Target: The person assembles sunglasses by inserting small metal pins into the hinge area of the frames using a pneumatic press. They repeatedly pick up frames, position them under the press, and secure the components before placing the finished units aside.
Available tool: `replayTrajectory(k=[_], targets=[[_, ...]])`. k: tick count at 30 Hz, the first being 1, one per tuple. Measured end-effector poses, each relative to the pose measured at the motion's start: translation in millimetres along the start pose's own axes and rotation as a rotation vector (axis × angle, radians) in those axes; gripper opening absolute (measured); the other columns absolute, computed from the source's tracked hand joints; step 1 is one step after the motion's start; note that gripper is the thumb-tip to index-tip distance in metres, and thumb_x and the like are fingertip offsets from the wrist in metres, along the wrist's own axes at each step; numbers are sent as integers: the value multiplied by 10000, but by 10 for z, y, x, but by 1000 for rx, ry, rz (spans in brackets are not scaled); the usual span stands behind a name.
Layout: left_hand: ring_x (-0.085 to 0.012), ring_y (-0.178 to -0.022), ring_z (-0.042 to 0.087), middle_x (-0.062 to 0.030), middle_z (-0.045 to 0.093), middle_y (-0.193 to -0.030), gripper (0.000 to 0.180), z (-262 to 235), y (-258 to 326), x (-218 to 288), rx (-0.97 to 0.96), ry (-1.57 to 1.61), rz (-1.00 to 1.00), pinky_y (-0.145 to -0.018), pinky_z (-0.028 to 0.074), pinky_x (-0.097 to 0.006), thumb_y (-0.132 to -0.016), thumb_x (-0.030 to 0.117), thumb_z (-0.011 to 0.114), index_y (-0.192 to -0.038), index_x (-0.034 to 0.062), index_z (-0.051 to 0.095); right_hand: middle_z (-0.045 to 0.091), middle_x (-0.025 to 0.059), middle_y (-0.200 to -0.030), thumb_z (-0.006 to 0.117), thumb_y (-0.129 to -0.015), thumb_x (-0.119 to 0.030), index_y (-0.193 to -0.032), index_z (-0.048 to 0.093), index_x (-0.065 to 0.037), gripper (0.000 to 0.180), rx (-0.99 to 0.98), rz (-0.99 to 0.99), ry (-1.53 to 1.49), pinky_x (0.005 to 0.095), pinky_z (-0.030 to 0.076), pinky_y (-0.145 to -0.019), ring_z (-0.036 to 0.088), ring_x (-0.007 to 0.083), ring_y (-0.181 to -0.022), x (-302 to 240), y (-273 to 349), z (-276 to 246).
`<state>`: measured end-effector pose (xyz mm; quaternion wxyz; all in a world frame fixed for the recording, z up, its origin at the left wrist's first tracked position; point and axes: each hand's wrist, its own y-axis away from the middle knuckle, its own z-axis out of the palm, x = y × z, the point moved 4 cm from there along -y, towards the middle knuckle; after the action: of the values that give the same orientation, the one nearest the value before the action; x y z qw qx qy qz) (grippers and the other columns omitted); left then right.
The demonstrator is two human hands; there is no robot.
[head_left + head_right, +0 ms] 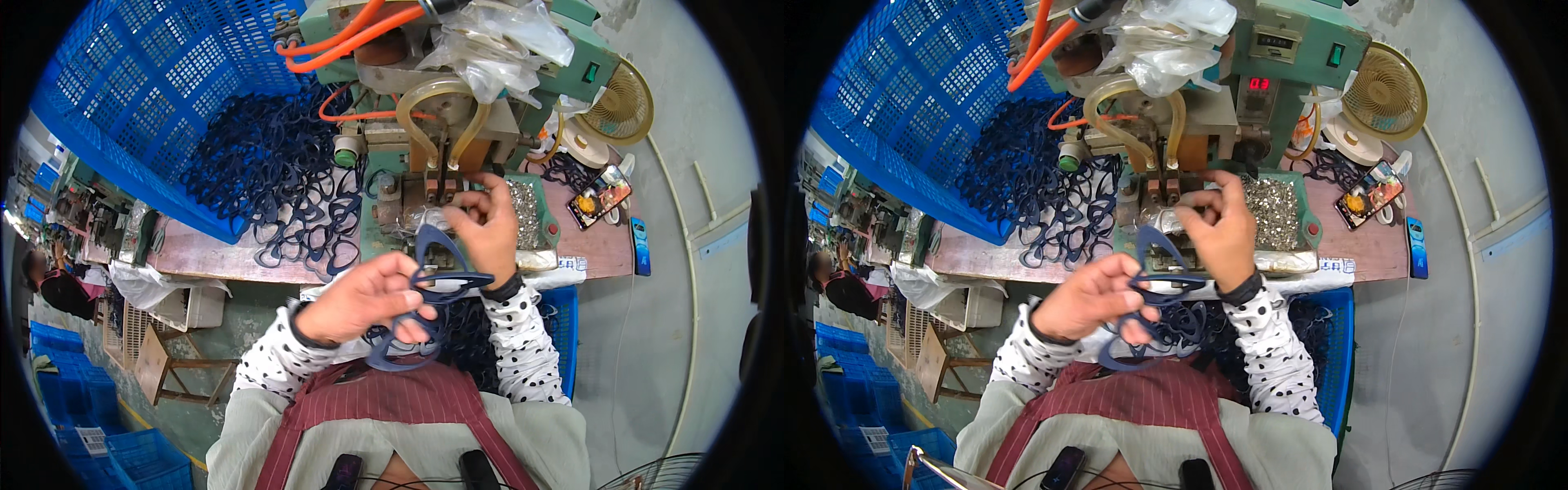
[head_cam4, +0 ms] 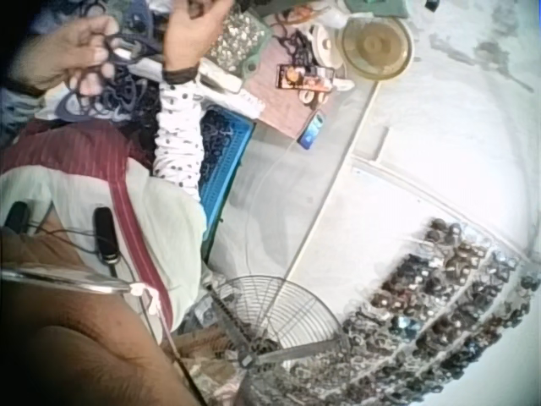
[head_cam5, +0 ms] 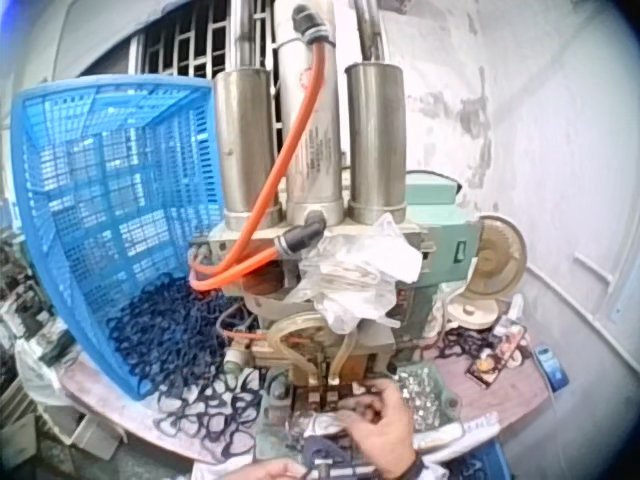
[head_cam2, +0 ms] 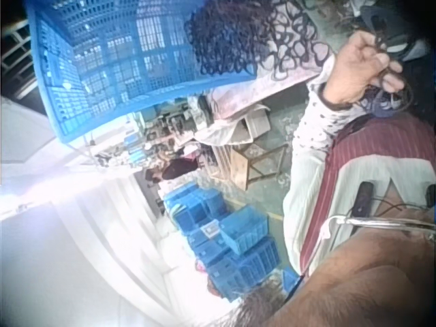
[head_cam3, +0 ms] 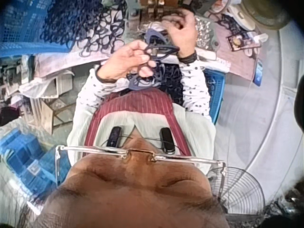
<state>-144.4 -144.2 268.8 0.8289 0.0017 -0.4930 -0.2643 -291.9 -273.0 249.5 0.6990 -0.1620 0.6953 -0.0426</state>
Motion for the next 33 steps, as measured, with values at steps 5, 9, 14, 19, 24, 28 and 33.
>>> replayTrajectory(k=[5,9,14,19,24,28,33], targets=[[-258,-876,707,-167,660,-1062,169,-13,-376,-244,155,129,-36,-695,604,-338,-984,113,539,-1123,73,452,670,63,-905,667,-840,-15,-1181,513,9,375,99,26,-89,198,417,-646,509,54,-708,219,-57,-397],[-292,-889,709,-206,651,-1078,173,8,-467,-233,118,274,-12,-697,618,-361,-982,102,532,-1130,69,448,662,57,-921,659,-857,0,-1177,511,12,352,133,20,-24,197,434,-673,542,64,-746,328,-32,-643],[-323,-886,709,-245,641,-1081,181,-51,-503,-232,140,273,2,-683,625,-372,-979,80,522,-1137,55,438,657,51,-912,660,-869,-19,-1185,519,-8,346,208,23,93,211,448,-683,561,76,-761,546,-64,-961],[-333,-888,708,-253,637,-1083,187,-9,-493,-242,146,317,15,-677,628,-371,-976,79,525,-1138,55,435,690,108,-866,676,-860,-90,-1095,619,-9,256,270,107,524,282,503,-683,642,149,-753,1222,-154,-1482],[-315,-886,711,-252,637,-1084,178,19,-482,-248,159,341,46,-684,627,-364,-986,92,510,-1144,56,437,680,170,-895,725,-805,-172,-1027,653,-22,277,199,31,794,379,515,-724,658,312,-806,957,-64,-1347],[-297,-887,714,-245,633,-1106,180,20,-480,-243,175,309,40,-688,623,-360,-996,108,495,-1160,61,435,607,169,-970,734,-786,-210,-960,658,-65,239,147,-118,1111,458,474,-778,586,392,-908,885,53,-1081],[-200,-756,686,-160,659,-1067,339,-88,-456,-354,226,32,112,-667,579,-297,-1027,290,465,-1249,34,489,647,133,-873,725,-797,-220,-862,697,-83,154,257,-46,913,424,490,-714,623,342,-831,949,63,-1206]])
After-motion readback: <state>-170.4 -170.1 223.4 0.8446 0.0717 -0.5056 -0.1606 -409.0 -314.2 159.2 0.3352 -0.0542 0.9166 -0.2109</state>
